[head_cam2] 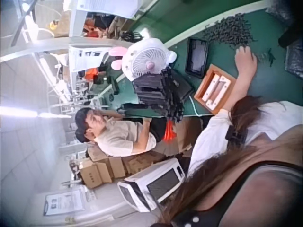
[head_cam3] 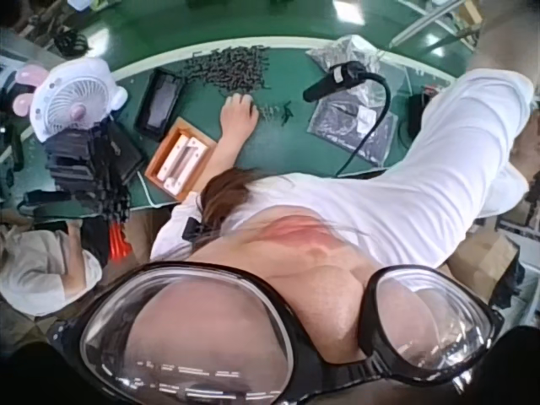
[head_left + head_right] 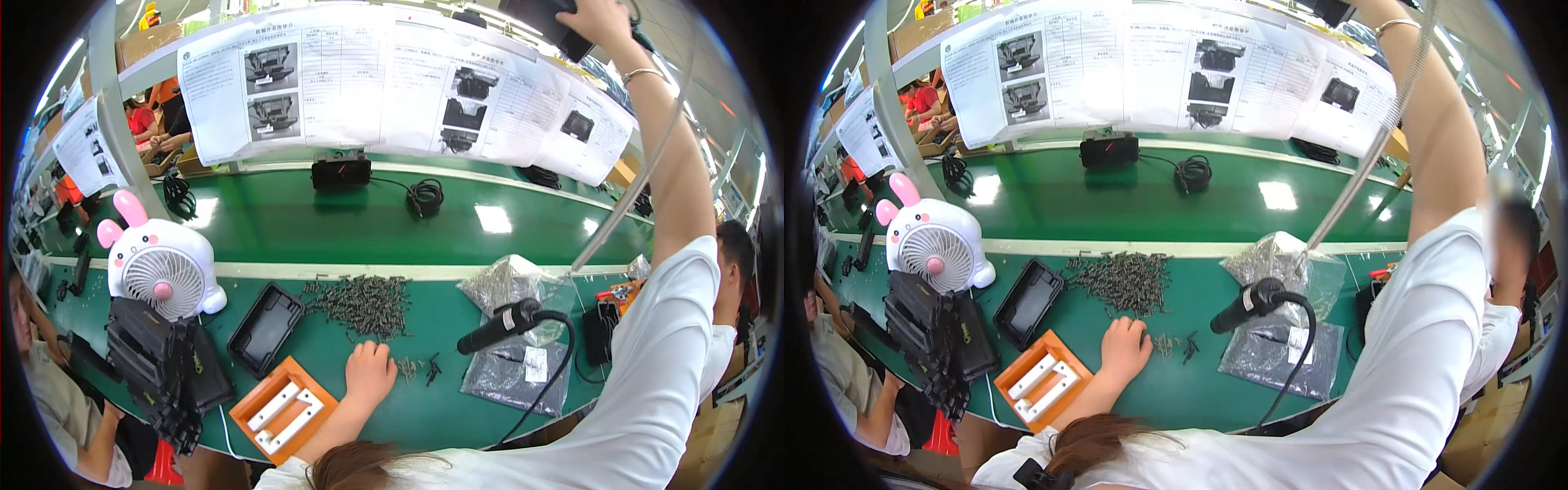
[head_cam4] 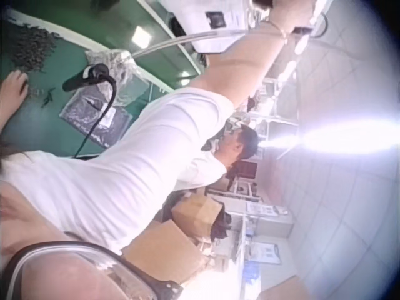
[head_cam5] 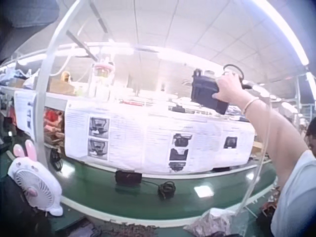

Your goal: Manually assembling small plastic components on a production line.

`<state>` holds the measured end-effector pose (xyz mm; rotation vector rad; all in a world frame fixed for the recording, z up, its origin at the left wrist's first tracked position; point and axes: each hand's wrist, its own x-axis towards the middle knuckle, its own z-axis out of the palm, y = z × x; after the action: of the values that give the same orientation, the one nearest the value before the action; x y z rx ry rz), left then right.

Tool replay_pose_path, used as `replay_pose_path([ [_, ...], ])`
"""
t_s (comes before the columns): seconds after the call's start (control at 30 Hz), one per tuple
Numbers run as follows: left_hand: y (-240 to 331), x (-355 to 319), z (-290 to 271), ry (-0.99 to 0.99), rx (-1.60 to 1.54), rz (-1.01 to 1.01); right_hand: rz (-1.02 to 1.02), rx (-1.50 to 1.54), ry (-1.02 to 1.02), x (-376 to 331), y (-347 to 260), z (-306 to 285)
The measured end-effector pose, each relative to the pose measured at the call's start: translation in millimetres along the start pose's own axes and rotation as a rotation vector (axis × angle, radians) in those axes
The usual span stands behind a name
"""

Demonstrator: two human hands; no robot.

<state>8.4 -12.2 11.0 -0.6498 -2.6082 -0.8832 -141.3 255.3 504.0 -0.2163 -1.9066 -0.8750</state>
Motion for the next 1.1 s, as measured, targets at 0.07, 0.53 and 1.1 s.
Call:
replay_pose_path([
  [0.07, -0.4, 0.8, -0.4, 0.0, -0.001, -0.017, -0.138, 0.116, -0.091, 4.3, -11.5, 6.6],
  [0.53, -2.5, 1.5, 3.0, 0.016, -0.061, -0.027, 0.795, 1.802, -0.156, -0.5, 68.3, 139.0],
  [1.1, -5.4, -0.2, 8.7, 0.017, -0.043, 0.021, 0.246, 1.397, -0.099, -124.7, 70.5, 23.5],
])
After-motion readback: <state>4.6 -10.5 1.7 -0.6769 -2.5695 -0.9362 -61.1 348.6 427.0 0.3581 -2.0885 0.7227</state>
